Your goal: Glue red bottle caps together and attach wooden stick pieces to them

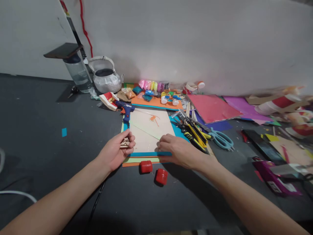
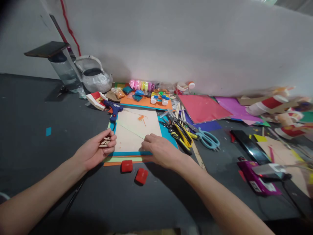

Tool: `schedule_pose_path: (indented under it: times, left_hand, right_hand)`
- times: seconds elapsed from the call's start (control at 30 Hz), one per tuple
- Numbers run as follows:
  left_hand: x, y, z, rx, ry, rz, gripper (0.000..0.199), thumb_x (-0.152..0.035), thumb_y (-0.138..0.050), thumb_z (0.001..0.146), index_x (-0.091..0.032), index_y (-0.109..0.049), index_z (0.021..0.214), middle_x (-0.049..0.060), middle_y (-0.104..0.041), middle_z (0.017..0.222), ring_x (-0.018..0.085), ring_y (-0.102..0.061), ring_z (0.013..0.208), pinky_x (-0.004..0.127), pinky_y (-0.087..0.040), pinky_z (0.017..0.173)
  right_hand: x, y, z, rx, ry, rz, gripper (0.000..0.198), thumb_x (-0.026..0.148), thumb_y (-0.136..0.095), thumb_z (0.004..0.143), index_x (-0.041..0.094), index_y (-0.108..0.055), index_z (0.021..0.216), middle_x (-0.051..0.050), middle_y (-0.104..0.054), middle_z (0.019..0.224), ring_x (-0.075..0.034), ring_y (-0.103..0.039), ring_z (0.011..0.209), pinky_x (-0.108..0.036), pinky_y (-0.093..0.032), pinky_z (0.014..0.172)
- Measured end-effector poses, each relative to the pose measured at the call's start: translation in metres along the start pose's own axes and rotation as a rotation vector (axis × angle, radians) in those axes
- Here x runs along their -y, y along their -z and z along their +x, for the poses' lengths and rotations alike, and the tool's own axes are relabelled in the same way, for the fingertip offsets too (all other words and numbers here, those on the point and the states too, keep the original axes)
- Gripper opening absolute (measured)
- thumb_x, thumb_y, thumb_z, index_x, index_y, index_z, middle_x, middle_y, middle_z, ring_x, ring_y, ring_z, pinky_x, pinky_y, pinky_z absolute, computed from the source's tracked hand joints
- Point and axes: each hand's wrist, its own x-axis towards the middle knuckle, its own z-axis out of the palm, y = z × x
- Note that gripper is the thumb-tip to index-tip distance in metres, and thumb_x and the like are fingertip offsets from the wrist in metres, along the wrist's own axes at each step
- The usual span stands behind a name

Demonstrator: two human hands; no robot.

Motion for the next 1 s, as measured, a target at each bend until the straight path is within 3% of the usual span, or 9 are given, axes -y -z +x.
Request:
schedule_pose_path:
  times: [0.27, 0.47, 0.73, 0.87, 1.0]
  left_hand:
    - [-0.007, 0.004, 0.004, -0.029, -0.102, 0.09, 0.027, -0.015, -0.048, 0.096, -0.01, -0.058, 0.071, 0.0, -0.054, 0.065, 0.006, -0.05, 0.047, 0.014, -0.034, 0.035]
    - [-0.01, 0.007, 0.005, -0.041, -0.151, 0.124, 0.022, -0.018, -0.055, 0.091, -0.011, -0.058, 0.07, 0.0, -0.055, 0.064, 0.006, -0.05, 0.047, 0.013, -0.034, 0.036]
    - [-0.01, 0.011, 0.009, -0.041, -0.197, 0.195, 0.019, -0.024, -0.065, 0.082, -0.012, -0.058, 0.07, -0.002, -0.054, 0.064, 0.005, -0.05, 0.048, 0.012, -0.033, 0.036]
    - [-0.013, 0.014, 0.009, -0.029, -0.258, 0.259, 0.023, -0.031, -0.07, 0.078, -0.014, -0.056, 0.071, -0.003, -0.054, 0.066, 0.004, -0.05, 0.051, 0.012, -0.033, 0.038]
    - [-0.013, 0.013, 0.006, 0.02, -0.265, 0.386, 0.03, -0.036, -0.08, 0.072, -0.014, -0.059, 0.074, -0.005, -0.054, 0.059, 0.003, -0.044, 0.045, 0.012, -0.028, 0.037]
  right_hand:
    - [-0.007, -0.011, -0.01, 0.009, -0.015, 0.039, 0.018, 0.021, -0.063, 0.092, 0.017, -0.069, 0.109, -0.01, -0.063, 0.105, -0.021, -0.059, 0.1, -0.032, -0.049, 0.085]
    - [-0.009, -0.009, -0.016, 0.066, -0.004, -0.165, 0.029, -0.001, -0.055, 0.085, 0.015, -0.064, 0.107, -0.011, -0.061, 0.103, -0.023, -0.058, 0.099, -0.034, -0.047, 0.084]
    - [-0.007, -0.012, -0.013, -0.039, -0.038, -0.367, 0.009, 0.015, -0.058, 0.092, 0.016, -0.066, 0.094, -0.009, -0.063, 0.087, -0.022, -0.057, 0.082, -0.032, -0.039, 0.07]
    - [-0.012, -0.012, -0.01, -0.117, -0.061, -0.332, 0.015, 0.018, -0.054, 0.096, 0.015, -0.065, 0.086, -0.008, -0.064, 0.086, -0.021, -0.057, 0.079, -0.031, -0.037, 0.068]
    - [-0.016, -0.009, -0.013, -0.176, -0.123, -0.32, 0.018, 0.019, -0.05, 0.097, 0.013, -0.066, 0.09, -0.01, -0.065, 0.089, -0.022, -0.061, 0.084, -0.032, -0.04, 0.071]
